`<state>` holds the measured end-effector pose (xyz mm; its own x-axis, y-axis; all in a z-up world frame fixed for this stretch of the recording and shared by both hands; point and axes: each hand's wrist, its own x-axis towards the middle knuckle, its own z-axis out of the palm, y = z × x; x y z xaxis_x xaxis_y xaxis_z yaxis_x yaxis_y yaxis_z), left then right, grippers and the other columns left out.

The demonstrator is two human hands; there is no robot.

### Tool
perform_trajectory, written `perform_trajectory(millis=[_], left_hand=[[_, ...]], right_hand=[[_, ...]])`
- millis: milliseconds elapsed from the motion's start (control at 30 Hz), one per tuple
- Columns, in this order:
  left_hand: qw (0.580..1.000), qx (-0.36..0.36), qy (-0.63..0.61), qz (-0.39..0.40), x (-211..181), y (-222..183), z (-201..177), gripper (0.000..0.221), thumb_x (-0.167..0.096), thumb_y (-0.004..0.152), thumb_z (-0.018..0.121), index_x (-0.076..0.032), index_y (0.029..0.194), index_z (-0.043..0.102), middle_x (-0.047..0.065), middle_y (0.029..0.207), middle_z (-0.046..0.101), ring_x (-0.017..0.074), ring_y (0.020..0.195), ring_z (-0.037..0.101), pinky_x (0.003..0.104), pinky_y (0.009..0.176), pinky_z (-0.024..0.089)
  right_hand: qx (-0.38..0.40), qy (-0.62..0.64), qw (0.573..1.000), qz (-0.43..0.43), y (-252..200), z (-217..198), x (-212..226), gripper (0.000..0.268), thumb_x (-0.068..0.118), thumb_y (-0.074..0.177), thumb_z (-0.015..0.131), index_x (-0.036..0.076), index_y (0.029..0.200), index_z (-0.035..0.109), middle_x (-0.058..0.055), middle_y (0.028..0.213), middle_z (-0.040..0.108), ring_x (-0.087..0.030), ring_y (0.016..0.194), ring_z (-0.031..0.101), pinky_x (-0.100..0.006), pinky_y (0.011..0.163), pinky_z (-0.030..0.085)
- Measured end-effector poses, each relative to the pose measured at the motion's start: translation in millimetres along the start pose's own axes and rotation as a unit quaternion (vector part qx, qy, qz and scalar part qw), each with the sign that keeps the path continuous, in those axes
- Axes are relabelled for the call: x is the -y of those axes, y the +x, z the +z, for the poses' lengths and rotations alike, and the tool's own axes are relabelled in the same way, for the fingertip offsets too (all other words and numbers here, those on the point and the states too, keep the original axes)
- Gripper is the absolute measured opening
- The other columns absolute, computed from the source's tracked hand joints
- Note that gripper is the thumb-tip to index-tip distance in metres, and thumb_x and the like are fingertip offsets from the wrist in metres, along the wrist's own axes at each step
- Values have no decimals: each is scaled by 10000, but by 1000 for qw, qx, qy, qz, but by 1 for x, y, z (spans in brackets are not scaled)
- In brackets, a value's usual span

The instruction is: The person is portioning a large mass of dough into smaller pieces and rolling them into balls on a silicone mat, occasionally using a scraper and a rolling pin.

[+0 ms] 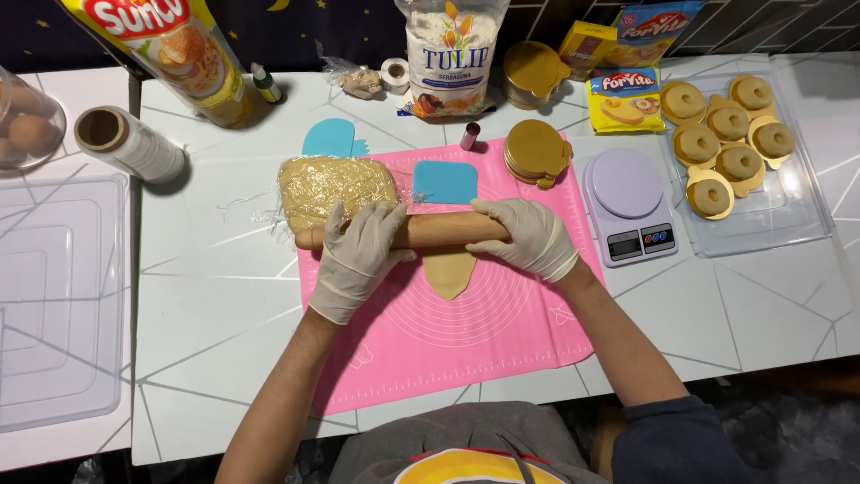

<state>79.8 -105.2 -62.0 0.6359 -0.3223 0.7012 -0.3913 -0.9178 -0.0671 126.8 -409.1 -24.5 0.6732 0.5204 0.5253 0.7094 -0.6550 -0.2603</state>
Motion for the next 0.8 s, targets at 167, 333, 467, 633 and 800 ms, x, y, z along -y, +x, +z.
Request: perform_trajectory(millis=[167,333,467,633,800], left_hand=[[998,-48,26,-6,-7,50,-66,768,-661,875,673,-197,1479,570,71,1375,646,240,1286,606,582,1211,187],[987,-96,131,1,-12,75,-112,746,-754,948,562,-220,1468,598,61,1396,666,253,1307,613,607,1174,240],[992,-72,100,9,-31,40,-105,664,-719,964,448,-254,1399,638,18,1197,712,214,1055,688,524,1043,397],[999,-2,38,0,-46,-38,-63,763,-730,831,576,-215,1394,615,32,1167,673,224,1013,658,430,853,490],[996,51,29,-60,-47,-19,-66,817,-779,842,472,-206,1409,601,16,1211,671,209,1125,629,461,916,488]], right_hand=[[-20,59,998,15,13,-34,3,592,547,834,781,178,1285,673,53,1158,740,-174,971,719,-328,861,553],[-17,98,994,49,24,-82,8,753,576,740,861,178,1348,663,55,1172,743,-147,993,723,-300,894,560],[42,67,996,50,-5,-78,12,668,548,690,880,213,1246,720,37,1032,778,-194,911,742,-341,842,576],[70,81,992,59,-52,-35,14,652,603,653,876,214,1155,726,47,973,783,-189,858,747,-345,797,587],[14,-68,996,65,-66,8,-4,525,711,864,639,347,1237,690,13,1263,540,-236,1253,522,-403,1049,429]])
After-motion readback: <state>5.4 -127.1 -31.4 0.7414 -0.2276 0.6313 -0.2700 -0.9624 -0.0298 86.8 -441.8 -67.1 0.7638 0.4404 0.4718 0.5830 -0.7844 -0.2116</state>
